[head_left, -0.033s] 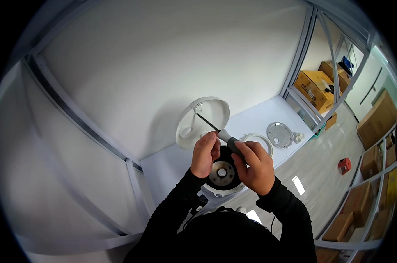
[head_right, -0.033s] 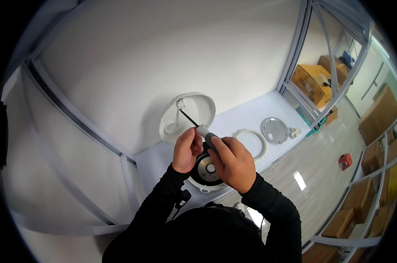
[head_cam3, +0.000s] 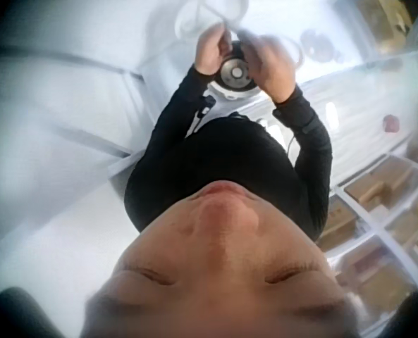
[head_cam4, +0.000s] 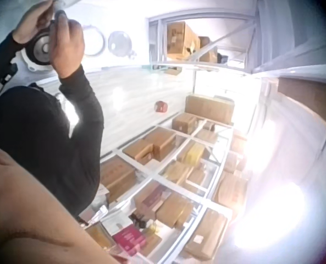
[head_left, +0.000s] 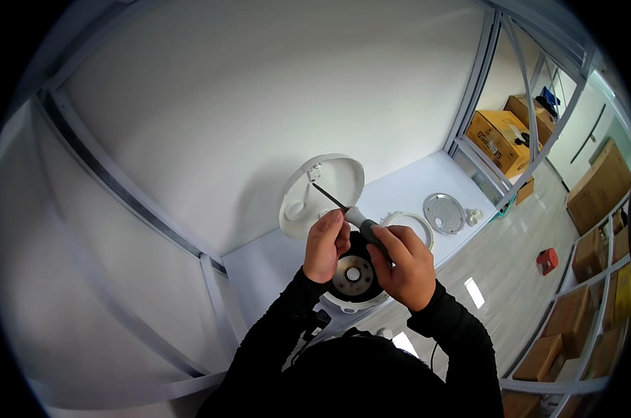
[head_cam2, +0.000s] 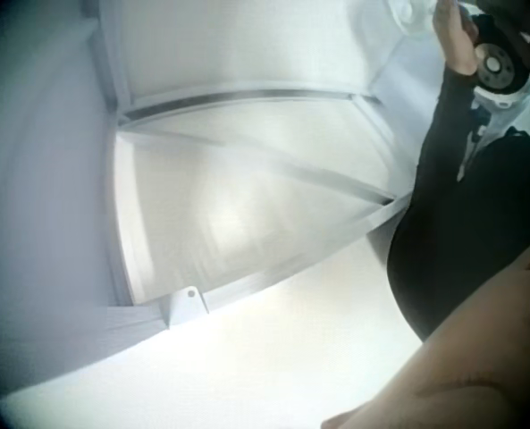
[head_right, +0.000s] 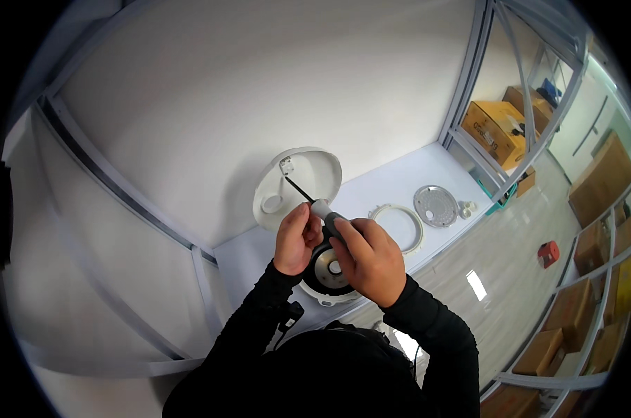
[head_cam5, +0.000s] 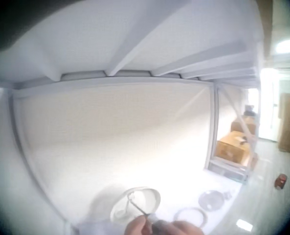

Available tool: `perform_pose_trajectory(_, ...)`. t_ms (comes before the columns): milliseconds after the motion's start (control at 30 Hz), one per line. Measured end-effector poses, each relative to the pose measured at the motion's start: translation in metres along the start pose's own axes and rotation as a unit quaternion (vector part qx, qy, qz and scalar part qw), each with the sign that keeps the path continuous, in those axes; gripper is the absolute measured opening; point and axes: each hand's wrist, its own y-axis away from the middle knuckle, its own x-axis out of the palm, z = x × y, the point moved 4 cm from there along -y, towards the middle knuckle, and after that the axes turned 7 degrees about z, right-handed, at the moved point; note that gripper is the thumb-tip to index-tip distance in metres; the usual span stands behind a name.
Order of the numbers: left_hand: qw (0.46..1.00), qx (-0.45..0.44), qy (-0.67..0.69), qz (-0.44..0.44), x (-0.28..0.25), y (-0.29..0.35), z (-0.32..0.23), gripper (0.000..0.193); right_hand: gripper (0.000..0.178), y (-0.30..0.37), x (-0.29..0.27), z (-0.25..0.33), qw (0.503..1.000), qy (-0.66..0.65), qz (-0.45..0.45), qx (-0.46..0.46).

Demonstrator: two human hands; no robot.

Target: The person assembles a white cylindrical appliance on a white table. They use a screwdriver to tighten screws on a perforated metal plate, then attach a white plastic lid to the cylinder, securing it with additional screws.

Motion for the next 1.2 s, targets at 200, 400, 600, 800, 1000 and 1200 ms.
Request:
perform_pose_trajectory(200,1.0,-0.007,0.007,0.022,0.002,-0.003,-0.001,0.026,0.042,0.004,0.006,0.01,0.999,0.028,-0.017,0.013)
perform_pose_trajectory(400,1.0,0.0,0.006,0.018,-0.001,-0.004,-0.003,0.025,0.042,0.005,0.01,0.015,0.999,0.029,-0.025,0.018)
perform_pose_trajectory(600,1.0,0.004,-0.002,0.022,0.001,-0.004,-0.005,0.026,0.042,0.003,0.01,0.016,0.999,0.028,-0.018,0.017)
perform_pose_trajectory(800,0.999,0.016,0.002,0.042,0.006,-0.004,-0.01,0.031,0.043,-0.01,0.0,0.017,1.0,0.027,0.011,0.006)
perform_pose_trajectory(1000,0.998,0.025,0.032,0.053,0.012,-0.006,-0.011,0.039,0.048,-0.021,-0.009,0.017,0.995,0.05,0.078,-0.038)
perform_pose_trajectory(1200,0.996,0.037,0.052,0.061,0.011,-0.008,-0.004,0.039,0.054,-0.025,-0.013,0.018,0.973,0.071,0.198,0.097)
